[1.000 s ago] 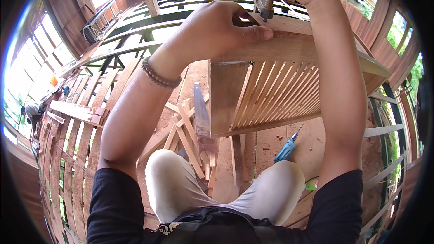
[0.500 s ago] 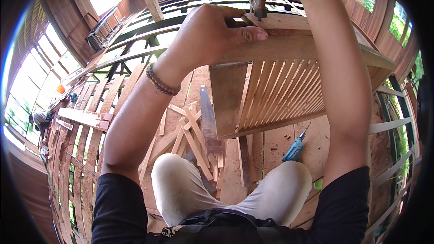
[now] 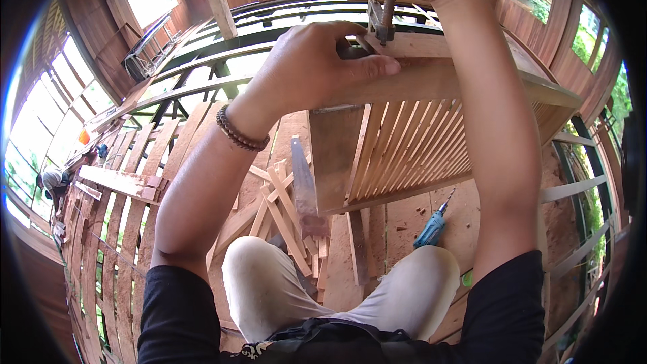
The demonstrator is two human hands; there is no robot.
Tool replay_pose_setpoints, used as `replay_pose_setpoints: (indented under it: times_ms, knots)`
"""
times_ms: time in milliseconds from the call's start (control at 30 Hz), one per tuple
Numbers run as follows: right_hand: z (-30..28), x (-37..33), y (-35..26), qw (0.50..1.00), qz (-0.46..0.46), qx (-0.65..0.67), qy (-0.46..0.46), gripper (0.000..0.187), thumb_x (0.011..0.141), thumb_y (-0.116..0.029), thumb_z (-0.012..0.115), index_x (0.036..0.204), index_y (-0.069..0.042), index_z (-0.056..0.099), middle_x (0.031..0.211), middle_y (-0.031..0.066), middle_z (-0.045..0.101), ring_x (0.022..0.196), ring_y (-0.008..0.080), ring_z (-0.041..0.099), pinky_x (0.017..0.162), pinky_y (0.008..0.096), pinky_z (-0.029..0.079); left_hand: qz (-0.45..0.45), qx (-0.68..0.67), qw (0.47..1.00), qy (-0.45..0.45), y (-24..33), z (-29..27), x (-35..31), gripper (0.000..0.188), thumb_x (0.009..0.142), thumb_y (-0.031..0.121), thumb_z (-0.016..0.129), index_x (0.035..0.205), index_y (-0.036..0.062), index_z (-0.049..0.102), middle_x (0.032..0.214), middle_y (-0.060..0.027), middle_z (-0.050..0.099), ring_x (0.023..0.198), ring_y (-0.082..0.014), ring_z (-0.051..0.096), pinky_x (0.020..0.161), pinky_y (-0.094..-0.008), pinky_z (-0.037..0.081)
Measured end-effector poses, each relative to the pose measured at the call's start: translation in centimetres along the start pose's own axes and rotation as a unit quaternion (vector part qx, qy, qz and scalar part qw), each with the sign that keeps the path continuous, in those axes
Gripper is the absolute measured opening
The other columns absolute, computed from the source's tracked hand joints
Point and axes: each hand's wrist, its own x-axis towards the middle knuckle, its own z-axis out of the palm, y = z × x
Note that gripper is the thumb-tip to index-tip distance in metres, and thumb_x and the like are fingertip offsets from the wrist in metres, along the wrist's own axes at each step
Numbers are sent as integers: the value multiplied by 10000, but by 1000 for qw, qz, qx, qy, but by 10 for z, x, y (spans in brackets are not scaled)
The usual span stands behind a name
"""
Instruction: The person assembles a wooden slatted panel by clamping pieces together and using a power drill to drive screws. They reposition the panel and adjust the clamp to secure the components.
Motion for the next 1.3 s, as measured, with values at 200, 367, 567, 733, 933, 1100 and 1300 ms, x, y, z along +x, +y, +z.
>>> replay_pose_setpoints:
  times_ms: [200,367,567,733,933,1100,1300]
  knots:
    - [68,-12,-2,912,-6,-291,290,258,1008,-271,610,830,-117,503,630,10,499,446,109,450,387,269,397,15,-10,1000,-10,-3,-3,-2,447,825,433,837,1095,88,748,765,-39,675,717,-155,615,661,-313,473]
    - [33,-8,-15,964,10,-168,208,261,988,-319,638,890,-90,562,700,50,585,583,167,579,529,326,506,68,-131,987,-65,-25,-10,4,527,769,325,796,1175,2,704,962,-200,764,917,-313,748,854,-382,577]
    - [12,2,-4,999,-21,-16,44,248,987,-329,587,933,-89,610,747,62,595,624,206,605,563,388,521,50,-279,955,-82,-52,-21,-13,658,817,33,800,1412,-27,528,1178,-155,716,1055,-160,677,922,-333,556]
    - [5,-5,-20,998,26,-11,-50,232,1087,-232,493,1060,-10,558,771,13,464,580,87,421,497,233,387,63,-280,958,24,-59,13,-32,649,773,91,860,1342,-12,565,1158,-132,714,1056,-181,673,915,-345,553]
    - [62,-15,-12,892,-66,-337,295,207,1026,-256,636,962,-80,549,746,19,540,574,105,475,488,267,368,33,-341,939,38,-52,24,-41,574,768,186,860,1242,-5,599,1095,-170,711,1004,-247,727,834,-355,564]
    - [55,-21,-17,936,-42,-273,220,237,1059,-290,579,1027,-56,593,756,23,506,581,102,450,489,263,374,83,-381,917,82,-63,39,-43,614,764,211,842,1302,25,614,1116,-202,699,1028,-358,702,881,-418,550]
    - [40,-34,-21,973,-39,-206,99,457,1052,-398,539,1256,9,588,838,48,499,649,127,476,547,279,427,128,-406,903,64,-66,42,-45,674,764,221,841,1366,32,605,1035,-173,664,860,-347,682,785,-412,549]
